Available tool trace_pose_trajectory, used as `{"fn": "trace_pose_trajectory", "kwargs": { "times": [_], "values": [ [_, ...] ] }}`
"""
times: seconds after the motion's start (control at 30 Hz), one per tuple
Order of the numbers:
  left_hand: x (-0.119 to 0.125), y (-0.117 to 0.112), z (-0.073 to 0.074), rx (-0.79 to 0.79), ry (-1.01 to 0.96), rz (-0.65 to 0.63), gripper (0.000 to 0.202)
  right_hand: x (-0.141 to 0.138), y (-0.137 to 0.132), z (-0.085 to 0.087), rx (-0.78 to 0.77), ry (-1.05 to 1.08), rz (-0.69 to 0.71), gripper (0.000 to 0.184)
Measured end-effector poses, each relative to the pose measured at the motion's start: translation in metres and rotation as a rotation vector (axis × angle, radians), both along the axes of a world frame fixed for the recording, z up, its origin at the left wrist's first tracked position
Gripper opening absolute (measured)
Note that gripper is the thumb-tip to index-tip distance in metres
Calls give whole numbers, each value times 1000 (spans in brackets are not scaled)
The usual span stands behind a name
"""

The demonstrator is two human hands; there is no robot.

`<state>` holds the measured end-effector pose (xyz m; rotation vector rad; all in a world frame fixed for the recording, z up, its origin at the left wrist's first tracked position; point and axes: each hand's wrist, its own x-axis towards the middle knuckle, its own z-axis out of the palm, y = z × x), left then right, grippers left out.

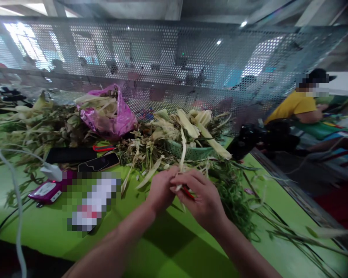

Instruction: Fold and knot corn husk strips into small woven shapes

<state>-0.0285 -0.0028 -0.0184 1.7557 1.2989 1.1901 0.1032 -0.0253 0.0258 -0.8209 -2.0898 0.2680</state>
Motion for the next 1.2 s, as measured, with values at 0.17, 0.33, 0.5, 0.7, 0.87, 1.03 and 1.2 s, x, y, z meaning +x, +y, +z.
{"fn": "trace_pose_trajectory", "kwargs": {
  "times": [0.17, 0.33, 0.5, 0.7, 0.87, 1.03, 1.2],
  "values": [
    [-2, 7, 8, -124, -386, -60, 19, 5, 0, 2, 70, 47, -15, 9],
    [1, 9, 15, -321, -756, -173, 21, 13, 10, 0, -129, 215, -114, 6],
    [-3, 5, 19, -442, -855, -275, 15, 18, 21, -3, -296, 323, -129, 8],
    [-7, 3, 19, -515, -880, -209, 21, 22, 28, -7, -418, 351, -98, 13],
    [-7, 6, 21, -573, -912, -133, 21, 25, 31, -11, -112, 135, -99, 16],
    [-7, 11, 17, -577, -987, -95, 21, 26, 25, -5, 199, -96, -208, 29],
    [-7, 11, 17, -350, -719, -104, 14, 24, 22, -2, 278, -131, -196, 15]
  ]
}}
